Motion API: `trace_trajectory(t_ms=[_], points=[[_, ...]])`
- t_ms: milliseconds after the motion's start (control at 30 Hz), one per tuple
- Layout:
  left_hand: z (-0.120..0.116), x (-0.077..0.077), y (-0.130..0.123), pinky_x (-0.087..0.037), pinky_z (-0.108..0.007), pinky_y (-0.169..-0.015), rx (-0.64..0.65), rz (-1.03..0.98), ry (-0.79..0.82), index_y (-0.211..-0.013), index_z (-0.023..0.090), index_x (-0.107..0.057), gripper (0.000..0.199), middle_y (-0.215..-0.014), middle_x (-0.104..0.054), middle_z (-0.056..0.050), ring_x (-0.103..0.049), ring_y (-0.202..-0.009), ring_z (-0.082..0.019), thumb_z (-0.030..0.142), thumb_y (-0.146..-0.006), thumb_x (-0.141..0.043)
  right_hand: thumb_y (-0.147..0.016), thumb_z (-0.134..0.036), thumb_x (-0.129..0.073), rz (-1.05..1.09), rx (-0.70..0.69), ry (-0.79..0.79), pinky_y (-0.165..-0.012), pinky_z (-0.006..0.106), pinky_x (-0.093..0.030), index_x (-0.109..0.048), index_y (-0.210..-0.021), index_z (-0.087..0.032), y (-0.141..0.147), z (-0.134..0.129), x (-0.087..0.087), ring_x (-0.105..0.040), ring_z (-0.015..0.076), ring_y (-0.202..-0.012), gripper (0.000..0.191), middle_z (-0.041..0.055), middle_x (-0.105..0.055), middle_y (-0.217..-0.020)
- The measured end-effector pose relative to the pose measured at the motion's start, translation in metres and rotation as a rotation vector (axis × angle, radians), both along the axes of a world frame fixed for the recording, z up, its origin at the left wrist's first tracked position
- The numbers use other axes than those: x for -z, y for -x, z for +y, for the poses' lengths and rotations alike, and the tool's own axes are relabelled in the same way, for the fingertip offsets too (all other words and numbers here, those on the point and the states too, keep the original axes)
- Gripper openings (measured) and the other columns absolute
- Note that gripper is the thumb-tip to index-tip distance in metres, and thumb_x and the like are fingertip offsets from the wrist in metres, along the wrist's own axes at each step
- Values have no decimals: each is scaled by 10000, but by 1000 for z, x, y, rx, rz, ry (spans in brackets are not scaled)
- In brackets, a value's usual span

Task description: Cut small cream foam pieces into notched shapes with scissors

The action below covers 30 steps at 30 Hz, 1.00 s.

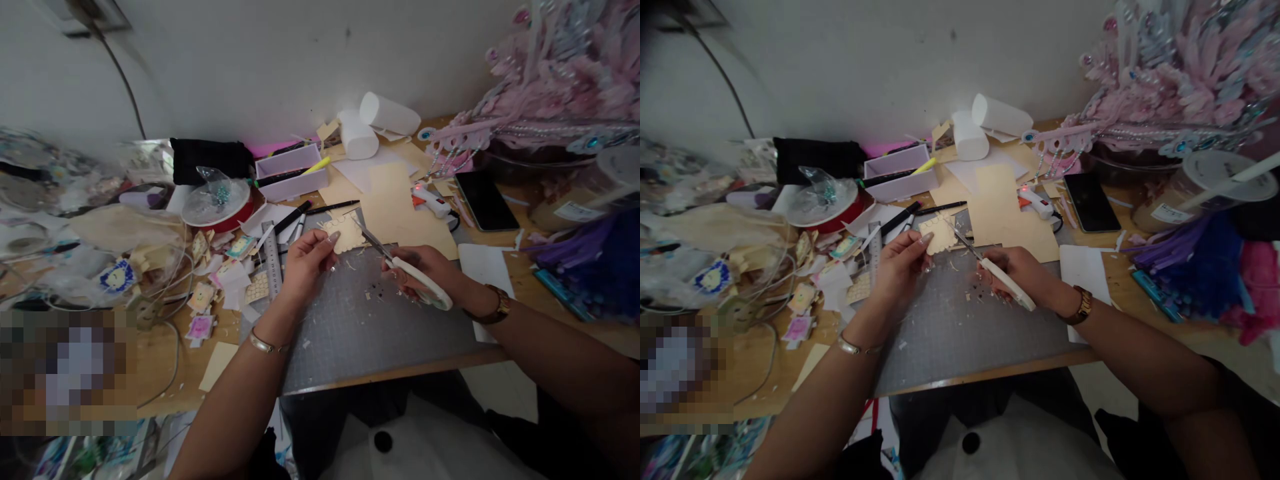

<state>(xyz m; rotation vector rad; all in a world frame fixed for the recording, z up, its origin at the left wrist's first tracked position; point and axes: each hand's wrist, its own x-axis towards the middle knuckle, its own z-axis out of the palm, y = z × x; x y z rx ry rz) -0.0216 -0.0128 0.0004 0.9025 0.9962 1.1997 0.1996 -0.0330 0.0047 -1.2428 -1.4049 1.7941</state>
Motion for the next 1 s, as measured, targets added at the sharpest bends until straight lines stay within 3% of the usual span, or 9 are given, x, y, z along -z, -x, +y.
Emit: trace_trajectory(t_ms=[233,400,533,700,1000], points=[[3,2,4,-290,-186,-409,-26,37,-25,-666,177,-557,297,-493,-546,42,-410,-403,-42,366,-749,-770,-819,-514,-667,-10,-17,15,-342,186,-402,-615,-772,-166,0,2,2,-513,84,-393,355,-36,-555,-541],[2,2,3,-281,-191,-402,10,69,-34,-685,190,-547,309,-475,-540,52,-405,-389,-46,390,-743,-775,-789,-537,-700,-29,-31,12,-349,188,-424,-621,-839,-170,1,4,7,-525,85,-406,379,-31,-586,-585],[0,3,1,-276,-189,-388,51,75,-34,-696,193,-538,348,-481,-564,49,-404,-376,-51,431,-717,-791,-781,-612,-672,-27,-8,36,-367,194,-445,-619,-848,-158,3,3,2,-540,93,-408,462,-26,-581,-552],[-1,3,-1,-291,-183,-391,47,65,-38,-705,187,-542,344,-493,-579,45,-416,-379,-50,425,-724,-789,-718,-578,-747,-74,-20,-4,-365,187,-429,-610,-868,-161,3,2,-4,-532,90,-395,464,-37,-588,-545],[0,3,0,-285,-188,-403,39,92,-34,-700,189,-543,351,-481,-557,50,-403,-391,-51,436,-713,-792,-750,-492,-752,-65,-41,-36,-366,174,-418,-605,-833,-168,1,2,2,-509,74,-387,365,-50,-567,-536]])
